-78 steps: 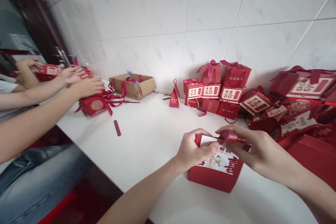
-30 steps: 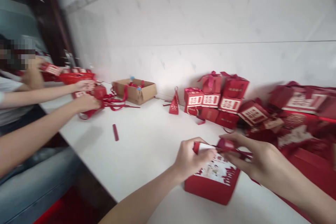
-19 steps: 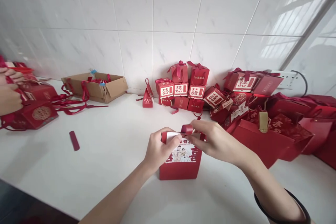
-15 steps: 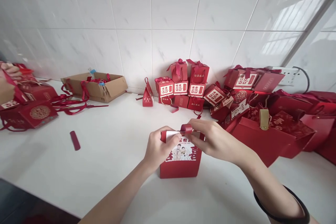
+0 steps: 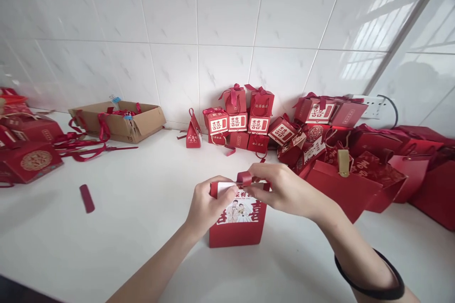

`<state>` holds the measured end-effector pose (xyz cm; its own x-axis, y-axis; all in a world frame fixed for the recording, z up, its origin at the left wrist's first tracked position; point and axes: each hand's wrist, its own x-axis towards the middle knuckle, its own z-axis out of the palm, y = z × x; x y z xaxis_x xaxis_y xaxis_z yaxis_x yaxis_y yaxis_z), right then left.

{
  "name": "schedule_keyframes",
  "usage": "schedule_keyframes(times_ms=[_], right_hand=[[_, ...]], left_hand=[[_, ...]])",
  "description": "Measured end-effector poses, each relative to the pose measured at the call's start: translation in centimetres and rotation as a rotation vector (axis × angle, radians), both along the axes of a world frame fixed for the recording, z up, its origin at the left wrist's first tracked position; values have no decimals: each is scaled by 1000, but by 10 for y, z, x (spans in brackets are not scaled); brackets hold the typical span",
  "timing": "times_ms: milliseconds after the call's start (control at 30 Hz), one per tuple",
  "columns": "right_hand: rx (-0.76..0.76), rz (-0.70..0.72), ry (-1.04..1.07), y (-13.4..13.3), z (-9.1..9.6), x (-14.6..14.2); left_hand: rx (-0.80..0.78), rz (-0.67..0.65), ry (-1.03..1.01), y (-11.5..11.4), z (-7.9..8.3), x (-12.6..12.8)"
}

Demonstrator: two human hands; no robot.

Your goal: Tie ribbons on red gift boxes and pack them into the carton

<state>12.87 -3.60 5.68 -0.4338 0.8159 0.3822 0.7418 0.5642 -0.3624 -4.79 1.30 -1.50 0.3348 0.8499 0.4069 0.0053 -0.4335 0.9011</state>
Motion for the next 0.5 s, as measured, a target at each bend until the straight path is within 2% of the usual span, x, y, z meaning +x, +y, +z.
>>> schedule_keyframes(times_ms=[167,400,500], right_hand=[[-4,26,179,-6,3,-3],[16,-48,300,-1,0,-12],[18,-43,346,0,-3,-16]], left_hand=[[2,23,25,0,2,0],[113,59,-84,-8,10,1],[132,61,-40,-8,10,1]])
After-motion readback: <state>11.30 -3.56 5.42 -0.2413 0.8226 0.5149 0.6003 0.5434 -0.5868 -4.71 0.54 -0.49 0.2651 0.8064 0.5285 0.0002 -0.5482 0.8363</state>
